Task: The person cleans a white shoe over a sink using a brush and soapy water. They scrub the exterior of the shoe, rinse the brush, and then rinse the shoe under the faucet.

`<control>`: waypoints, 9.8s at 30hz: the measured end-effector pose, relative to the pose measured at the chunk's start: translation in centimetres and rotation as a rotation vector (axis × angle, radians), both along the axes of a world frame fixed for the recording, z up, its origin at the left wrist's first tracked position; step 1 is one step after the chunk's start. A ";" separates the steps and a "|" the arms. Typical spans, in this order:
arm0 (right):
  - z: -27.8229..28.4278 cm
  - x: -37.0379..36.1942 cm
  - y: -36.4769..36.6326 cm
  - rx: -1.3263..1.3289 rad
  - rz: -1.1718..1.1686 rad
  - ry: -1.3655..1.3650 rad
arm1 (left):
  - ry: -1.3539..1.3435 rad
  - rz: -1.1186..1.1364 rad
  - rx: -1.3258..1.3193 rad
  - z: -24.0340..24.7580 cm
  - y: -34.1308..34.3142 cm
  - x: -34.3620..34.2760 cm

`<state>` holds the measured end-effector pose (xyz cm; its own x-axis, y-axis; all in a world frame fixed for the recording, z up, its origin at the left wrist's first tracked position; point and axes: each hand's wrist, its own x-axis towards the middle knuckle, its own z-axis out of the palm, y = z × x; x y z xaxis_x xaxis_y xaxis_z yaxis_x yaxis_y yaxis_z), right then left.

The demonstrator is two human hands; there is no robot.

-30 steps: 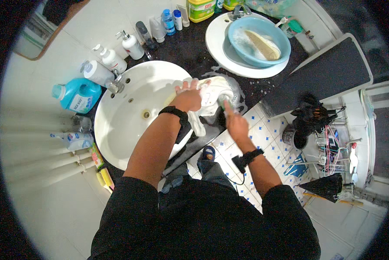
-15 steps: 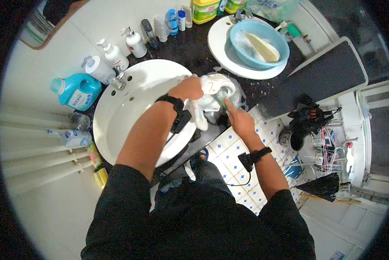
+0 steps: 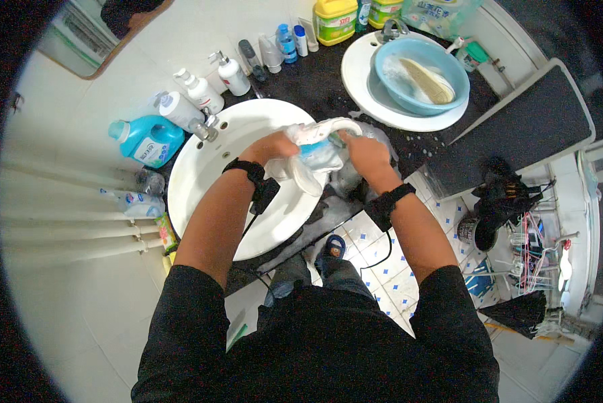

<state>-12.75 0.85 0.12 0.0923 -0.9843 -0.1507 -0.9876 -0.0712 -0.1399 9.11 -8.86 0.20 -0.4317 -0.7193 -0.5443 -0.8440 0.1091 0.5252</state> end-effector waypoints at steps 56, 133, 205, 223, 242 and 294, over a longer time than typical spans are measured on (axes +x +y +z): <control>-4.9 -1.4 2.1 0.126 0.027 -0.718 | 0.269 -0.068 -1.107 1.5 3.4 -1.3; -0.7 6.6 4.3 0.108 -0.138 -0.270 | -0.120 -0.322 -0.611 11.7 -0.8 -5.0; -0.7 4.1 4.7 0.187 -0.078 -0.396 | 0.009 -0.318 -0.326 15.0 -0.6 -6.8; 0.9 4.9 6.0 0.188 -0.163 -0.397 | 0.039 -0.387 -0.516 13.1 0.0 -3.4; -2.3 8.5 4.5 0.210 -0.341 -0.257 | 0.052 -0.420 -0.648 11.3 0.0 -2.0; -4.6 8.9 5.2 0.025 -0.271 -0.299 | 0.022 -0.344 -0.554 13.1 1.4 -2.6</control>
